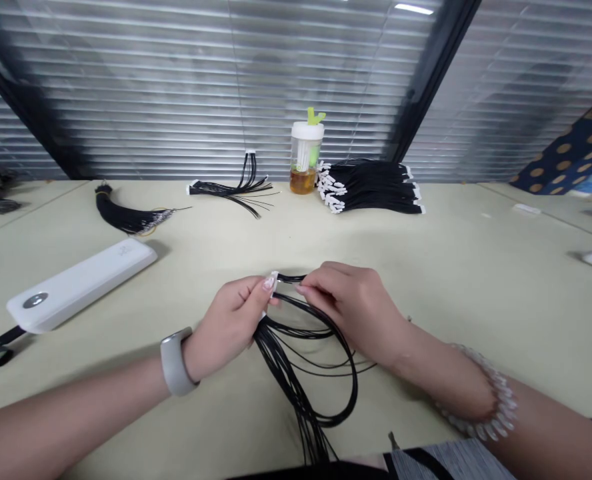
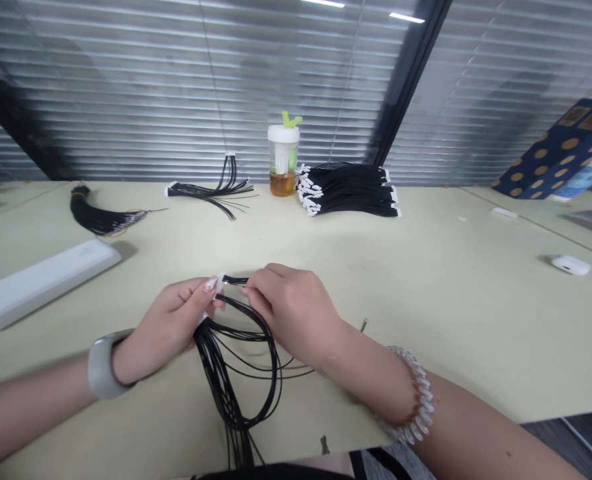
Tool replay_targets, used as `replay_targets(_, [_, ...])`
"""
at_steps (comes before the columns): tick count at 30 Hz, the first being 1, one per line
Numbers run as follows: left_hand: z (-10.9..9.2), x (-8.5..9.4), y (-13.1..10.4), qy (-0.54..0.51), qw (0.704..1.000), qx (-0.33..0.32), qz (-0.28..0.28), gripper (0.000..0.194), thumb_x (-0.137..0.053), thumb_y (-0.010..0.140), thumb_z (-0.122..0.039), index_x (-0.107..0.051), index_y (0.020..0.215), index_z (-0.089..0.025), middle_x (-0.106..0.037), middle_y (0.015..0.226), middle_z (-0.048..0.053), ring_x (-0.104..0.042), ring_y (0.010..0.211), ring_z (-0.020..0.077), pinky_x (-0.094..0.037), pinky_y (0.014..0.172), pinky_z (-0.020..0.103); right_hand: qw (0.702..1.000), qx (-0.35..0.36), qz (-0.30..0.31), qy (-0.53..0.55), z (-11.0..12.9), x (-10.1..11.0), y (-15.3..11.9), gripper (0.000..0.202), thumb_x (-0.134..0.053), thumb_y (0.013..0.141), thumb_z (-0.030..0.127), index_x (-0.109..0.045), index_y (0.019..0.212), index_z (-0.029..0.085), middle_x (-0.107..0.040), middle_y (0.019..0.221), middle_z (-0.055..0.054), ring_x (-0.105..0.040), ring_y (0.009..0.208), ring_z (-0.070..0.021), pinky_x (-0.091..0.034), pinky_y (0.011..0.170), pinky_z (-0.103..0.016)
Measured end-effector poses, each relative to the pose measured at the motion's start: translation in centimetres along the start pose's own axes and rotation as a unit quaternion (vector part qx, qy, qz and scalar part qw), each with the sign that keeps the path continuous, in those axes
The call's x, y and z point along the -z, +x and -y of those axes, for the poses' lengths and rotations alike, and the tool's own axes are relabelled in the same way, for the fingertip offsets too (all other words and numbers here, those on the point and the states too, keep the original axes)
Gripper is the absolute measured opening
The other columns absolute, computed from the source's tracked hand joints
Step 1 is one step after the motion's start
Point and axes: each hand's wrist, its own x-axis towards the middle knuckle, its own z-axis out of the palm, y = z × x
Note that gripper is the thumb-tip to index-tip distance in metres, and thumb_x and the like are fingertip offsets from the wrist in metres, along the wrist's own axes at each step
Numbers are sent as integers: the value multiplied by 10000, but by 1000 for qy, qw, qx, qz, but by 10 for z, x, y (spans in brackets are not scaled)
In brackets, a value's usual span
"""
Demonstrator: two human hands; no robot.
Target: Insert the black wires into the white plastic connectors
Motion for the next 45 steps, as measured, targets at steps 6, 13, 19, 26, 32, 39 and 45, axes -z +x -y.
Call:
replay_targets(6, [-2, -1, 3, 6, 1000, 4, 4, 462, -405, 817, -567, -520, 648, -153, -350, 398, -53, -308, 342, 53, -240, 341, 165, 989, 107, 2, -105, -3, 2, -1, 270, -399, 893, 168, -636, 775, 113, -556, 657, -37, -482, 603, -121, -347, 541, -237])
replay_targets(13, [-6, -1, 2, 17, 999, 18, 27, 454, -414, 807, -571, -524, 651, -159, -315, 373, -66, -314, 321, 57, -235, 331, 160, 970, 174, -1, -173, -4, 2, -1, 245, -404, 871, 113, -636, 796, 127, -558, 687, -36, -475, 628, -136, -344, 543, -248])
replay_targets(19, [-5, 0, -1, 22, 999, 14, 32, 454, -399, 809, -573, -523, 653, -165, -297, 372, -73, -316, 295, 57, -233, 311, 161, 976, 163, 3, -145, -3, -1, -2, 225, -410, 881, 138, -623, 807, 131, -575, 716, -36, -486, 657, -136, -363, 577, -246])
replay_targets(26, [-2, -1, 3, -8, 999, 7, 30, 437, -422, 815, -555, -522, 656, -160, -338, 392, -66, -313, 320, 49, -249, 325, 160, 986, 100, 33, -126, -1, -1, 1, 188, -427, 895, 239, -585, 846, 149, -557, 757, -37, -479, 661, -138, -346, 565, -249])
replay_targets(32, [2, -2, 9, -57, 997, 19, -54, 418, -434, 815, -551, -508, 675, -164, -342, 387, -64, -308, 343, 63, -246, 337, 175, 989, 4, -77, -125, 17, 20, -2, 314, -553, 798, 464, -518, 793, 152, -534, 754, -43, -461, 656, -142, -301, 523, -240])
replay_targets(39, [2, -2, 11, -65, 995, 16, -74, 400, -451, 814, -528, -496, 656, -163, -370, 410, -56, -338, 357, 67, -279, 340, 175, 982, -111, 148, -41, 30, 43, -4, 470, -492, 826, 490, -385, 502, 166, -372, 442, 33, -255, 425, -71, -195, 425, -233])
replay_targets(45, [-2, -2, 10, -41, 995, 13, -86, 407, -446, 811, -538, -514, 674, -161, -377, 417, -58, -368, 342, 67, -305, 331, 173, 952, -90, 239, 170, 16, 18, -3, 309, -412, 867, 254, -399, 572, 164, -311, 521, 53, -258, 496, -65, -212, 447, -212])
